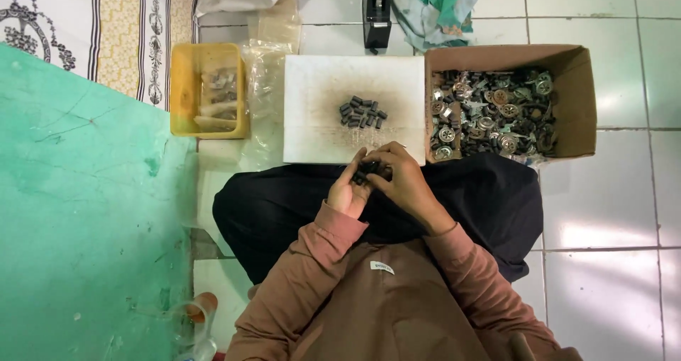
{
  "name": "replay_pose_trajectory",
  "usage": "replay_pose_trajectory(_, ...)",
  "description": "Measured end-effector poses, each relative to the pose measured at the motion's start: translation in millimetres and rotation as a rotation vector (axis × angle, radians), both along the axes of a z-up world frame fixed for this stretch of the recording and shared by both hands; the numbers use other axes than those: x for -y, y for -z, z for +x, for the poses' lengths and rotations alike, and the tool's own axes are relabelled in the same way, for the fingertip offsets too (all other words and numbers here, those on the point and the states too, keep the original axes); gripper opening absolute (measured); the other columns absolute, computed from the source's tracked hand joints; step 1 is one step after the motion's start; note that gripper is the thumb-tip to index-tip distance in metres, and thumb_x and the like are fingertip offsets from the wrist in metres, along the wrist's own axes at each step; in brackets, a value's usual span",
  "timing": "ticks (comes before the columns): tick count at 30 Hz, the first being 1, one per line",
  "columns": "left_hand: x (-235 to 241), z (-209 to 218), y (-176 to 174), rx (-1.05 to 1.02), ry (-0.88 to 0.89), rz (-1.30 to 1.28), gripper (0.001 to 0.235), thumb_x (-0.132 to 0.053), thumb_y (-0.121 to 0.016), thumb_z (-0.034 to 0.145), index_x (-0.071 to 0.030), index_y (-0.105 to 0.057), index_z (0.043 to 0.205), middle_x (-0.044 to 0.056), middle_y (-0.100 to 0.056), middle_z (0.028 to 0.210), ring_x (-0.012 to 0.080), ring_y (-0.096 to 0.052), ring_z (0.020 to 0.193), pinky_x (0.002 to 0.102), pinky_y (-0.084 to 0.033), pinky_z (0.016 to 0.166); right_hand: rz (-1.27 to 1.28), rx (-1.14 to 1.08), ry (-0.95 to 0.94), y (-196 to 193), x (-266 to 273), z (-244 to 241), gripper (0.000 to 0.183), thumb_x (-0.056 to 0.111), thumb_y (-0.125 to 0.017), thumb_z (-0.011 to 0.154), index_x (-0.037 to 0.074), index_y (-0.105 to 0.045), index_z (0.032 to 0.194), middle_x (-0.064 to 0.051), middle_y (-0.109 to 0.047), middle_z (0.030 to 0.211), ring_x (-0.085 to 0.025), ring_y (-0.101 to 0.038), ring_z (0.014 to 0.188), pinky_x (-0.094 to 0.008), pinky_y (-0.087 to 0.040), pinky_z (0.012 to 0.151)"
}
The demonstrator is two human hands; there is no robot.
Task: The person sorts various small metal and plastic components from a large cardboard box, placing them into a plastic bag and onto a white board.
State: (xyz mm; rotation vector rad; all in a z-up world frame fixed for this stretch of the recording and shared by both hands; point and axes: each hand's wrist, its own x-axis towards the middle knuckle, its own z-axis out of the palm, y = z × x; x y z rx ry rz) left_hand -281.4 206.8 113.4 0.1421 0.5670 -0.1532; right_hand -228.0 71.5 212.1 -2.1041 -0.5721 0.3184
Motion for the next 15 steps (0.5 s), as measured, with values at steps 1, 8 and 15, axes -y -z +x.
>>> replay_pose_trajectory(1, -3, 1, 3, 0.002, -0.001, -0.007, 0.042, -0.015, -0.051, 0.110, -0.003, -0.052, 0.150, 0.016, -0.062, 0.136, 0.0277, -0.063, 0.119, 0.032, -0.058, 0.094, -0.007, 0.002, -0.001, -5, -6, -2, 0.035, 0.005, -0.082, 0.083, 0.003, -0.073, 0.117, -0.014, -0.062, 0.109, -0.033, -0.070, 0.089, -0.042, -0.064, 0.070)
replay_pose_trajectory(8, -16, 12, 16, 0.051, -0.028, 0.044, 0.041, -0.015, -0.050, 0.111, -0.002, -0.051, 0.149, 0.018, -0.062, 0.139, 0.0275, -0.063, 0.121, 0.032, -0.058, 0.095, -0.032, 0.042, 0.032, -7, -31, -1, 0.026, 0.000, -0.080, 0.081, 0.004, -0.075, 0.106, -0.015, -0.061, 0.113, -0.037, -0.072, 0.090, -0.043, -0.065, 0.074)
replay_pose_trajectory(15, -31, 36, 45, 0.100, -0.074, -0.050, 0.036, -0.013, -0.052, 0.110, 0.001, -0.057, 0.143, 0.028, -0.060, 0.141, 0.0425, -0.058, 0.131, 0.047, -0.055, 0.108, 0.257, -0.093, 0.235, 46, -15, 36, 0.030, -0.005, -0.080, 0.084, -0.002, -0.075, 0.113, -0.019, -0.056, 0.111, -0.031, -0.070, 0.090, -0.039, -0.063, 0.081)
